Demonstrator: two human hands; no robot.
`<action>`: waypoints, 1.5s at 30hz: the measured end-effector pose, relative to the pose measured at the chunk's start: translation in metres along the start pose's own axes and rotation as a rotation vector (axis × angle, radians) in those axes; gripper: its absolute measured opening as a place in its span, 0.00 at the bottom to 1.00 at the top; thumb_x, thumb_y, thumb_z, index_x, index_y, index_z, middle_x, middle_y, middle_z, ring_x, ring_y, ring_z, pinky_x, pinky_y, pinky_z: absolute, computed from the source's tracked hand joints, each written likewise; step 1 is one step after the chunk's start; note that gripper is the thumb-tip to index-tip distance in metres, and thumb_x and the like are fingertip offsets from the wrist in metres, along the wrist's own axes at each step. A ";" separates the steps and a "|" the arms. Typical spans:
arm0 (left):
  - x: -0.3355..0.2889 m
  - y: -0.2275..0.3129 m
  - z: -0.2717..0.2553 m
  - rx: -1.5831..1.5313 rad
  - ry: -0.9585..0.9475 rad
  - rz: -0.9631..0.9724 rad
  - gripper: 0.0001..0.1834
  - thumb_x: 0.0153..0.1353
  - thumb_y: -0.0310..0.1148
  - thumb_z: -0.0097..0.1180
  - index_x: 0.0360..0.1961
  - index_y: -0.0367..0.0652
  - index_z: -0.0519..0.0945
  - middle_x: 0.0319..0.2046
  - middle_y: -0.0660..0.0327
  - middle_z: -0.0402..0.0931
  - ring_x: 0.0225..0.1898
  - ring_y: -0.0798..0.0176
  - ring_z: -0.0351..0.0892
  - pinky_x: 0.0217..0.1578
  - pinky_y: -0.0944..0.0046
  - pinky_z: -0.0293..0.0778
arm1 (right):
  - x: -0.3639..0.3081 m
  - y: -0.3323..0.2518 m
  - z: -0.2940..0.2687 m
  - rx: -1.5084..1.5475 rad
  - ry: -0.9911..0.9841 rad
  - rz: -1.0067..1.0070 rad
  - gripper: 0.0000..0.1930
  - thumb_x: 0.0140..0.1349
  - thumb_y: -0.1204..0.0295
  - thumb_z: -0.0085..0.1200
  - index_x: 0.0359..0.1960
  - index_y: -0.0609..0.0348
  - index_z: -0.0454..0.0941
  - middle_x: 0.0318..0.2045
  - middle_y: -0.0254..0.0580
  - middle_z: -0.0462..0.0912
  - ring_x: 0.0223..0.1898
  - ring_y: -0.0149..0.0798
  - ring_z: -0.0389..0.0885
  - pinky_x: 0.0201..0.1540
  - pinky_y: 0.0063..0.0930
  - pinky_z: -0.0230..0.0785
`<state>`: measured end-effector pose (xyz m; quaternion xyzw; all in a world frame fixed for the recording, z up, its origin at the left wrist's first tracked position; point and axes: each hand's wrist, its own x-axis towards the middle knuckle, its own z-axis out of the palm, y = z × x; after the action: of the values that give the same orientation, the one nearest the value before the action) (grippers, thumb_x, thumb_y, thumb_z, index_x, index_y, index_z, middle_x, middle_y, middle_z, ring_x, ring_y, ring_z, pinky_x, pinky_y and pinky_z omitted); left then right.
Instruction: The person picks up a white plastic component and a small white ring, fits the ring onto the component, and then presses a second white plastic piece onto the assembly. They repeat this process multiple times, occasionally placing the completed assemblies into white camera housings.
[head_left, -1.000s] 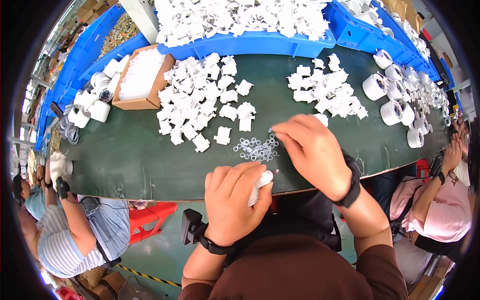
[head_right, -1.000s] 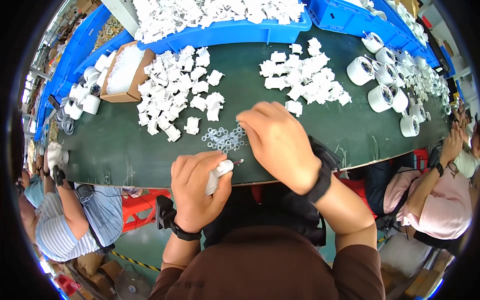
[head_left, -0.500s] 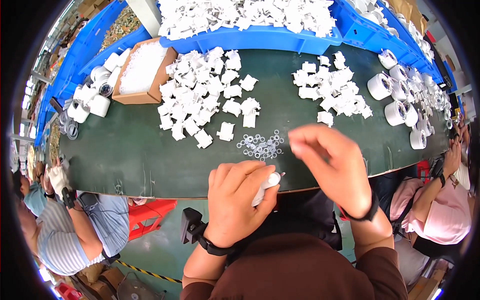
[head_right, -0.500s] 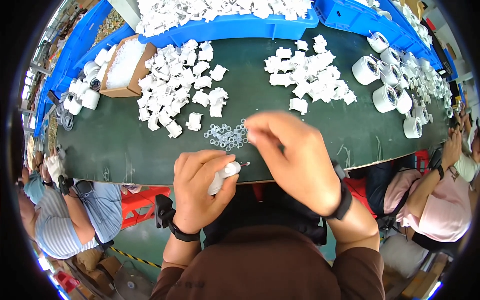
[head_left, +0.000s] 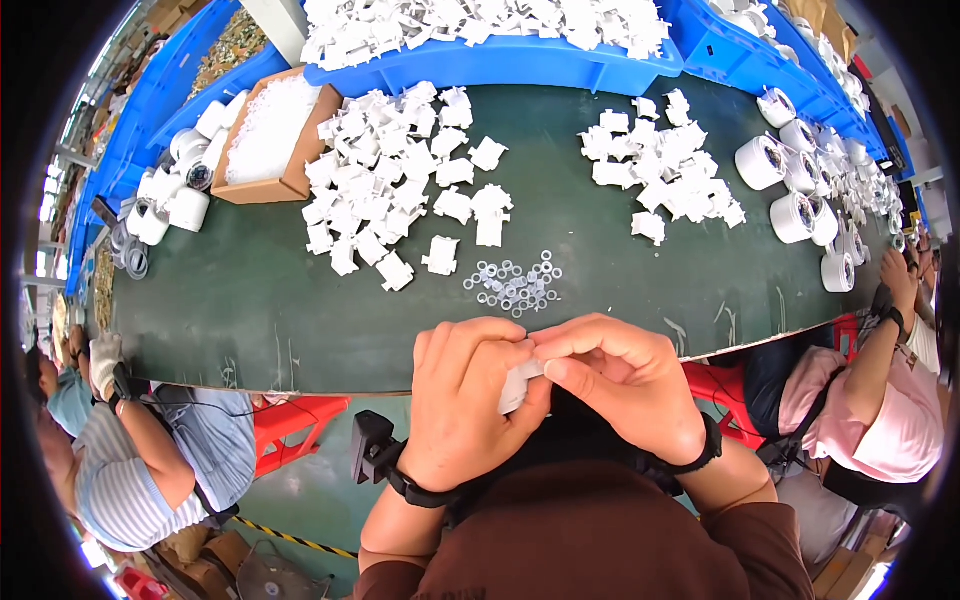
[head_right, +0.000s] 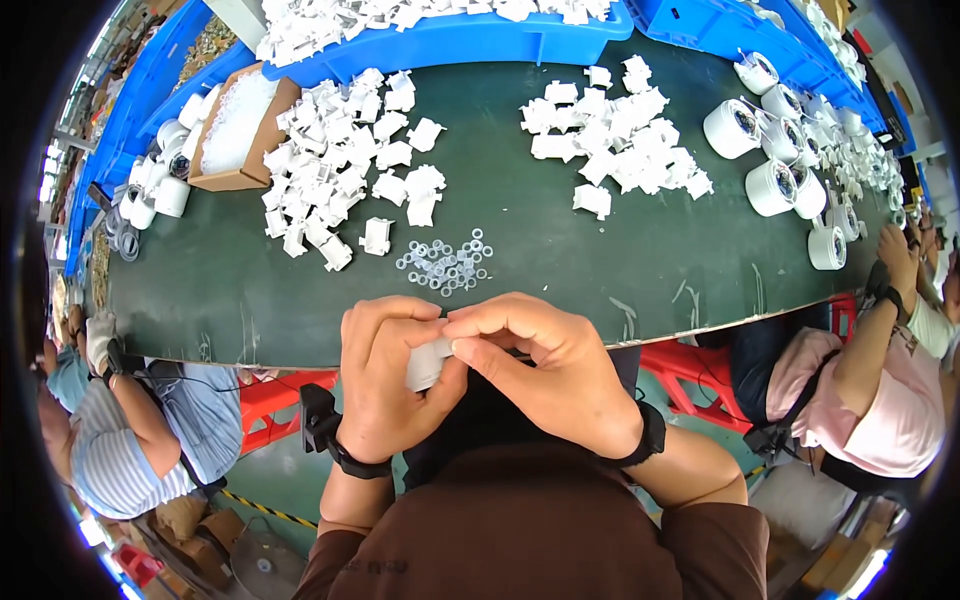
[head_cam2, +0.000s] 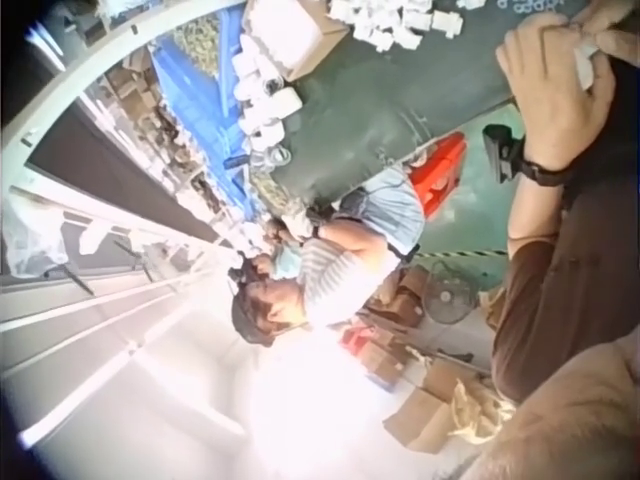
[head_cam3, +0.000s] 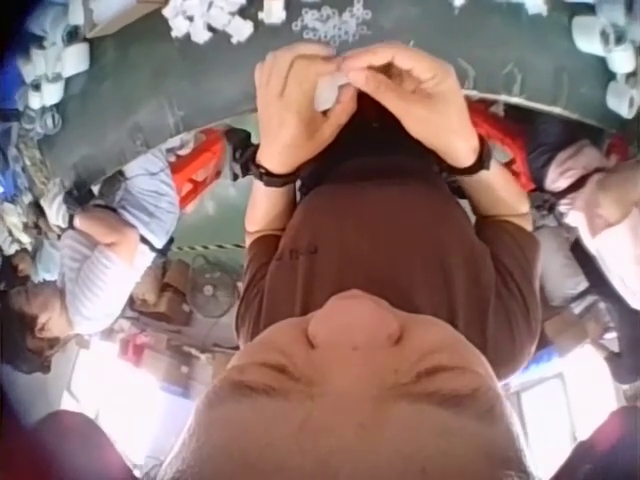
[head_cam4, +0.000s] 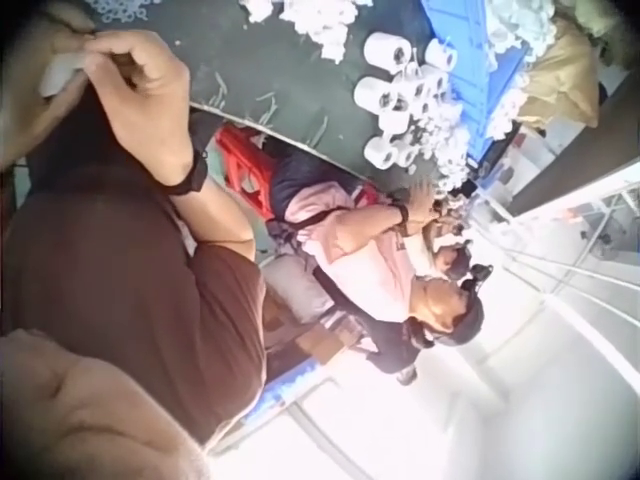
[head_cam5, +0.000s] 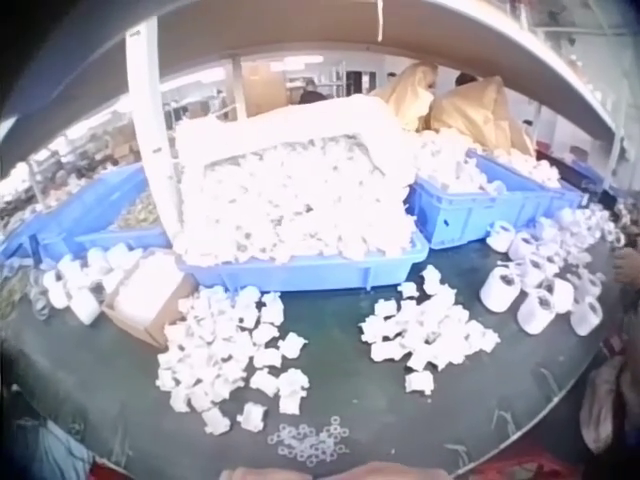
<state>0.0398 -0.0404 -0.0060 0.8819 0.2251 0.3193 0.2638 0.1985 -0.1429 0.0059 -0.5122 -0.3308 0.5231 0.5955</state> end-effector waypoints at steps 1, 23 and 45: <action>0.000 0.000 0.001 -0.002 0.009 0.007 0.23 0.43 0.23 0.71 0.41 0.46 0.76 0.44 0.59 0.78 0.41 0.53 0.76 0.42 0.55 0.67 | 0.001 0.000 0.000 0.000 -0.002 0.000 0.10 0.69 0.85 0.55 0.49 0.65 0.82 0.51 0.44 0.82 0.49 0.32 0.81 0.53 0.28 0.75; -0.005 -0.011 -0.015 -0.071 -0.050 0.096 0.16 0.43 0.22 0.71 0.36 0.44 0.83 0.41 0.59 0.81 0.44 0.49 0.78 0.47 0.52 0.74 | 0.004 0.000 0.007 -0.047 -0.027 0.151 0.07 0.72 0.80 0.53 0.47 0.65 0.80 0.42 0.35 0.84 0.43 0.23 0.80 0.45 0.20 0.74; -0.028 -0.006 -0.019 -0.060 0.095 -0.228 0.17 0.57 0.22 0.64 0.49 0.38 0.83 0.48 0.52 0.77 0.50 0.49 0.76 0.53 0.55 0.72 | -0.030 -0.043 -0.148 -0.977 0.754 -0.269 0.28 0.60 0.68 0.69 0.60 0.60 0.72 0.49 0.41 0.80 0.49 0.34 0.81 0.50 0.26 0.72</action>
<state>0.0056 -0.0456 -0.0097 0.8262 0.3267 0.3352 0.3135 0.3415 -0.2077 0.0133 -0.8280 -0.3603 0.0156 0.4293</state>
